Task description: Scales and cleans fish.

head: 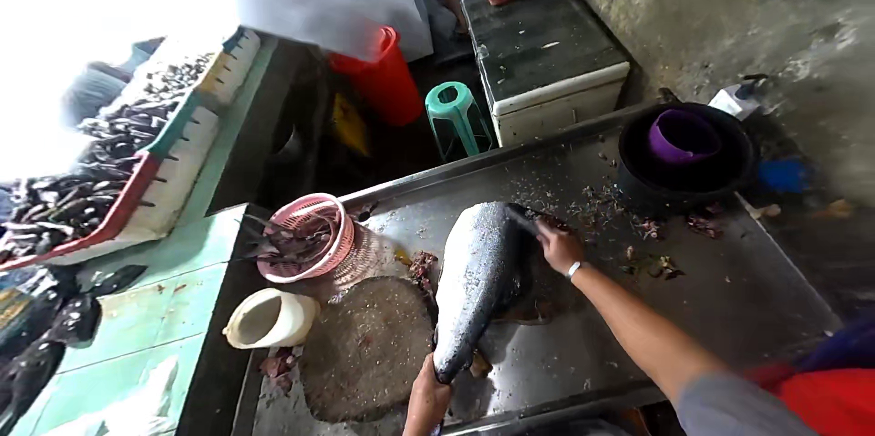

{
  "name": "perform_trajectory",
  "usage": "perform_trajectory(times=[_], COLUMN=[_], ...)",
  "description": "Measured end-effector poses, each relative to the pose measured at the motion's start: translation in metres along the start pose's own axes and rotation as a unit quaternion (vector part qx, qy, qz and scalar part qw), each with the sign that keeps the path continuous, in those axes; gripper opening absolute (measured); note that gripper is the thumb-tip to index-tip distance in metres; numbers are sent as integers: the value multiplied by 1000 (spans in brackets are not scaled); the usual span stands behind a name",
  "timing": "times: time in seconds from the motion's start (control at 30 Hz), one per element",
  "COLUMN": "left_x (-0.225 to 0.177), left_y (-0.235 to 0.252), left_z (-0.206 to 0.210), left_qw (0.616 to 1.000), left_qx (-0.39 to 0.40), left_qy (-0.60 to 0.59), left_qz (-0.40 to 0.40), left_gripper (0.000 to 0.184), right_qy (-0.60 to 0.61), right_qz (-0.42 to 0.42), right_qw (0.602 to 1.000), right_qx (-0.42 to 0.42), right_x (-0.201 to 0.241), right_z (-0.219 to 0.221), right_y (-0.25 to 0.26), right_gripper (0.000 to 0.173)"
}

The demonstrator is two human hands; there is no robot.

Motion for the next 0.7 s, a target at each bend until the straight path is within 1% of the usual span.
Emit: perform_trajectory(times=[0.03,0.07,0.13,0.17,0.23,0.27,0.3,0.37,0.4,0.47,0.5,0.53,0.57,0.6,0.63,0.67,0.7], left_x=[-5,-12,-20,-23,-30,-34,-37,-36,-33,-23,-19,-13,-5,-1,-4,-13,-29], left_y=[-7,-11,-18,-19,-30,-34,-34,-31,-29,-31,-29,-25,-19,-9,5,24,46], left_z=[2,4,14,21,34,37,38,39,42,46,43,38,34,28,20,8,-8], left_qw=[1000,1000,999,998,997,997,997,997,997,997,997,996,991,985,979,975,974], left_qx=[7,12,17,17,24,28,28,21,16,8,5,1,-5,-28,-55,-77,-90], left_qy=[-10,-22,-42,-48,-59,-65,-70,-68,-62,-57,-68,-93,-130,-165,-182,-183,-173], left_qz=[-7,-14,-26,-29,-38,-38,-35,-37,-40,-43,-32,-8,23,52,75,98,116], left_gripper=[76,77,78,78,78,77,78,79,79,82,87,94,103,111,115,111,101], right_qy=[26,48,75,83,105,117,122,131,129,108,93,75,56,24,-20,-70,-124], right_qz=[34,49,26,22,68,91,91,47,33,61,75,70,48,15,-21,-60,-95], right_qw=[999,998,996,996,992,988,988,990,991,992,993,995,997,999,999,996,988], right_qx=[9,0,-37,-29,33,46,30,-22,-17,21,23,9,-9,-22,-26,-19,-5], right_x=[-5,-5,10,18,21,18,19,28,29,20,15,17,22,31,43,56,71], right_z=[0,-4,-1,3,11,13,12,9,8,2,-4,-14,-22,-30,-38,-43,-47], right_y=[3,6,0,-4,-5,-4,-4,-6,-4,3,11,16,15,9,3,-2,-6], right_gripper=[48,47,47,46,45,44,45,46,46,45,45,45,45,45,44,44,44])
Point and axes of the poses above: each hand's wrist, its own y-axis towards the middle knuckle, its own z-axis out of the palm, x = y × z, the point moved 1 cm from there along y, towards the middle knuckle, and after that the axes turned 10 degrees about x, right-handed, at the moved point
